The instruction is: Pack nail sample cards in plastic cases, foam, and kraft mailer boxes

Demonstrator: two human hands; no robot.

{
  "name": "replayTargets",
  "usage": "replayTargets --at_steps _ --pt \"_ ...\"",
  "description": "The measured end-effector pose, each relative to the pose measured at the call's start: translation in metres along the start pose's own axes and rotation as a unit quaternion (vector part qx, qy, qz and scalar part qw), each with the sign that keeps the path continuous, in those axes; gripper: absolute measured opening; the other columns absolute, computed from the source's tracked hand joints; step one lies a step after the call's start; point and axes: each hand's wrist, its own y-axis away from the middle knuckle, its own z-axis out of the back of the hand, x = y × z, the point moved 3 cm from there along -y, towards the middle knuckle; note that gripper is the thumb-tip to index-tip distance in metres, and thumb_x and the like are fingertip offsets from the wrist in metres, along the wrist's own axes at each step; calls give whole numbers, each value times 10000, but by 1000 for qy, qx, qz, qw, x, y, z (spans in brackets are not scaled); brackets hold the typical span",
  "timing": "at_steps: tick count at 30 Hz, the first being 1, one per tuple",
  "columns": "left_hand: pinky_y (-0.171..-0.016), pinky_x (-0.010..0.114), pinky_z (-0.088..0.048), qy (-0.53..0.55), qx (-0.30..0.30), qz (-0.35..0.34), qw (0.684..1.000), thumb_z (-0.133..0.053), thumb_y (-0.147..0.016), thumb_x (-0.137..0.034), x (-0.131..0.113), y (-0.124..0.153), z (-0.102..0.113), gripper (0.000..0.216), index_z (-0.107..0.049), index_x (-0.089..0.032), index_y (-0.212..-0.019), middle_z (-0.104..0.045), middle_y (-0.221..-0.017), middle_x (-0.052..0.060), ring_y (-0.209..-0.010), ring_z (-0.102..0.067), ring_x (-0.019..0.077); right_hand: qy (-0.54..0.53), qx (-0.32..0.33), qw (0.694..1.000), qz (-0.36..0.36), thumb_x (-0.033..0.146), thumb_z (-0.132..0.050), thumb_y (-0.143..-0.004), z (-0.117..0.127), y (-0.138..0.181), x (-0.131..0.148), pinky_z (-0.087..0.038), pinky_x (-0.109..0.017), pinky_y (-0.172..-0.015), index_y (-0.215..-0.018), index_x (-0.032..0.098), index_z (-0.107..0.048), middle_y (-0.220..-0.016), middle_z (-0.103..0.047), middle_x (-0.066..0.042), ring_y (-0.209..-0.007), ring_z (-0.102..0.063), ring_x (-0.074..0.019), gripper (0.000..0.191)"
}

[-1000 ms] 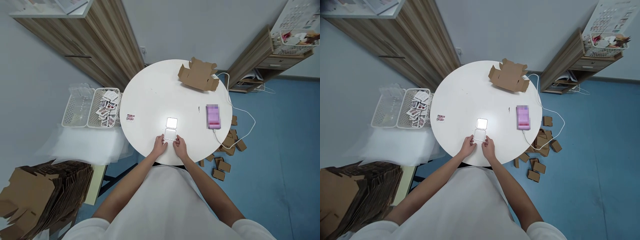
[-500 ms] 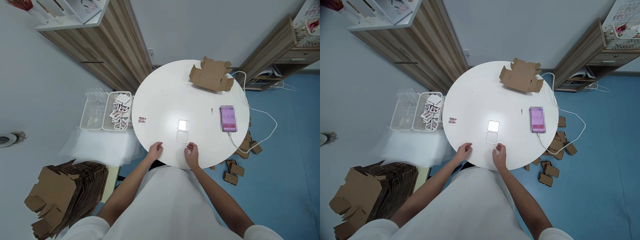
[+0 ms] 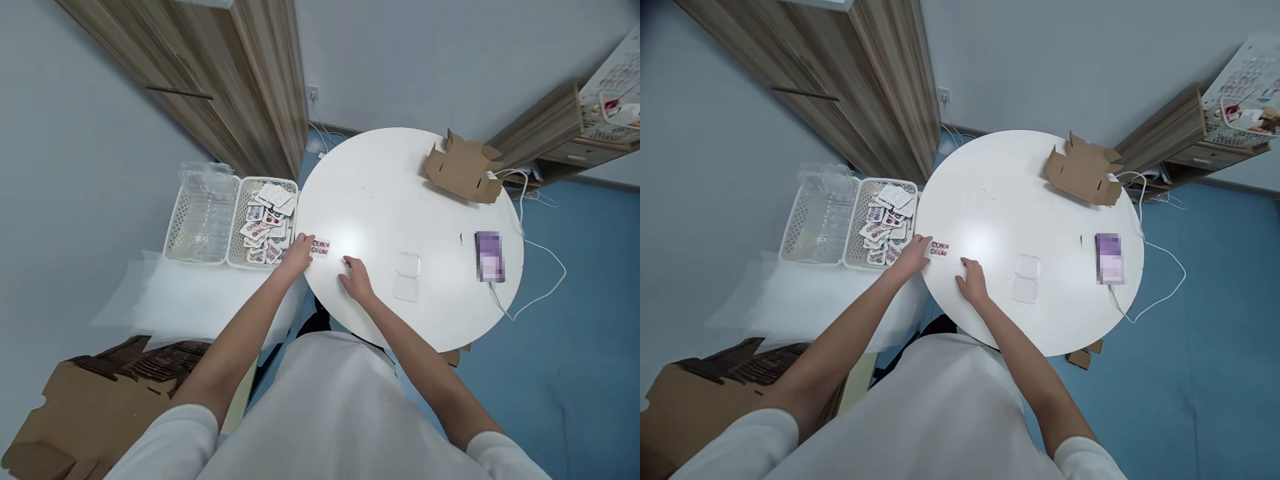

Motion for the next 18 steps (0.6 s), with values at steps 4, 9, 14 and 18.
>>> replayTargets --at_steps 4,9,14,18 --pt "-761 297 -392 -15 78 -14 997 -594 -629 -66 6 -24 2 566 -400 -164 -1151 -453 -1012 100 -913 -528 231 46 6 999 -18 231 -544 -710 -22 -40 13 -372 -399 -868 -1227 222 -357 -1121 -435 -82 -1045 -410 -243 550" --pt "-744 275 -402 -23 87 -23 996 -558 -660 -76 11 -30 -13 529 -391 -177 -1151 -448 -1008 92 -897 -531 213 101 -1 993 -65 188 -557 -697 -40 -60 18 -359 -397 -830 -1253 232 -327 -1089 -436 -95 -1011 -405 -258 604" --pt "-706 268 -412 11 66 -33 997 -501 -665 -37 13 -25 -20 569 -366 -187 -1197 -437 -1047 95 -890 -526 208 115 -13 990 -85 134 -586 -647 -46 -65 16 -363 -379 -799 -1207 249 -373 -1050 -445 -83 -968 -416 -246 611" --pt "-717 287 -419 54 44 -34 997 -490 -660 -24 12 -20 -21 592 -354 -176 -1216 -430 -1073 106 -911 -514 221 107 -15 991 -74 149 -586 -650 -45 -63 13 -362 -384 -816 -1186 237 -383 -1058 -450 -74 -965 -417 -234 580"
